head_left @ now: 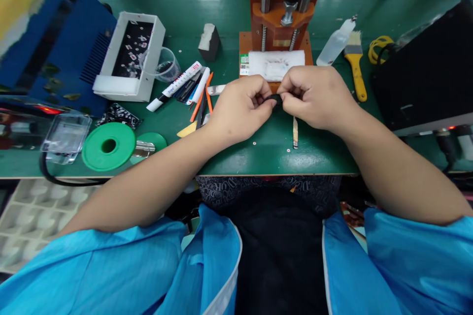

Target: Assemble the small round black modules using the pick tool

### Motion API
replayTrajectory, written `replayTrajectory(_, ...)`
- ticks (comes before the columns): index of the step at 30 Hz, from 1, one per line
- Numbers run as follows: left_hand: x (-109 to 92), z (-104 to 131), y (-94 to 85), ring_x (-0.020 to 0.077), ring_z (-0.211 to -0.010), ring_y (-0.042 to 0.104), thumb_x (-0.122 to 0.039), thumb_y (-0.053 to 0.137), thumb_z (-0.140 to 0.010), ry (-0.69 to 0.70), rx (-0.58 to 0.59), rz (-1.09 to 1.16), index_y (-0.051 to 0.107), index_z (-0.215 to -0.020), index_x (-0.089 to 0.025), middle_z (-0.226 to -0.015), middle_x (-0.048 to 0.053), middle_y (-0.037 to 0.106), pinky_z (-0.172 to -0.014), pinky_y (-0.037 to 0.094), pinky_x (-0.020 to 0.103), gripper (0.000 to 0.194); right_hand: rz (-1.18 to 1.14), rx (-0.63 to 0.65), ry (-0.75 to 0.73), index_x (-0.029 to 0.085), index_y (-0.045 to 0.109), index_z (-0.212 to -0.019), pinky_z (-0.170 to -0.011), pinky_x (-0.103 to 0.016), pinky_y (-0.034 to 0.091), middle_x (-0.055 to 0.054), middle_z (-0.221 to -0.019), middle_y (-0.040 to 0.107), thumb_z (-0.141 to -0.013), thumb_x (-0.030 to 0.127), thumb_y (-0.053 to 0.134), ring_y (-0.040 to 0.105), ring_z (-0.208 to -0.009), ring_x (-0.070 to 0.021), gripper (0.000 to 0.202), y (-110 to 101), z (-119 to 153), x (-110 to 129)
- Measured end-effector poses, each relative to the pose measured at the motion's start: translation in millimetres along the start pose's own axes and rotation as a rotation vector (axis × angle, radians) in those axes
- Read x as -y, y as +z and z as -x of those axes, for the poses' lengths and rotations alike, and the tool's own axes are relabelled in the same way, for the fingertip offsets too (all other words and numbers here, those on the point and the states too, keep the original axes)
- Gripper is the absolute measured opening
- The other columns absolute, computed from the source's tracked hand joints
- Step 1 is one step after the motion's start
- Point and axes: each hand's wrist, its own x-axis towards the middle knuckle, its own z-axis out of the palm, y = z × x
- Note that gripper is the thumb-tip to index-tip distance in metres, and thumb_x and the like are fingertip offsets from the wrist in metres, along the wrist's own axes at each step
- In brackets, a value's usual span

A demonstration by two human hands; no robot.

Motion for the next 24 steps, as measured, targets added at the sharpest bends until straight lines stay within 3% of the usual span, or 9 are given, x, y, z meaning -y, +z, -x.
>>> replayTrajectory(6, 3.1, -2.3, 4.1, 0.0159, -0.069, 0.054, -0.005, 0.083, -0.093, -0.069, -0.028, 0.170, 0.065, -0.083, -0.026, -0.077, -0.003, 0.066, -0.066, 0.044, 0.034, 0.029, 0.017, -0.088, 0.025, 0.028, 0.074, -0.090, -0.087, -0.046, 0.059, -0.004, -0.089, 0.083, -0.097, 0.011, 0.078, 0.078, -0.087, -0.0290, 0.019, 4.2, 1.0, 6.1)
replayTrajectory(16, 5.0, -2.8, 9.6, 0.0140, -0.066, 0.052, -0.010, 0.083, -0.099, -0.192, -0.029, 0.428, 0.066, -0.086, -0.026, -0.077, -0.003, 0.066, -0.066, 0.046, 0.034, 0.027, 0.020, -0.179, 0.061, 0.031, 0.071, -0.094, -0.097, -0.051, 0.067, -0.007, -0.097, 0.087, -0.103, 0.015, 0.078, 0.083, -0.095, -0.0325, 0.019, 9.8, 2.8, 7.2)
replayTrajectory(24, 2.7, -4.1, 3.3, 0.0165, -0.069, 0.066, -0.019, 0.084, -0.102, -0.254, -0.004, 0.416, 0.065, -0.089, -0.028, -0.081, 0.000, 0.073, -0.064, 0.055, 0.035, 0.025, -0.075, -0.192, 0.083, 0.031, 0.077, -0.097, -0.093, -0.055, 0.071, -0.009, -0.098, 0.087, -0.112, 0.031, 0.079, 0.081, -0.093, -0.0341, 0.016, 6.0, 3.2, 7.2)
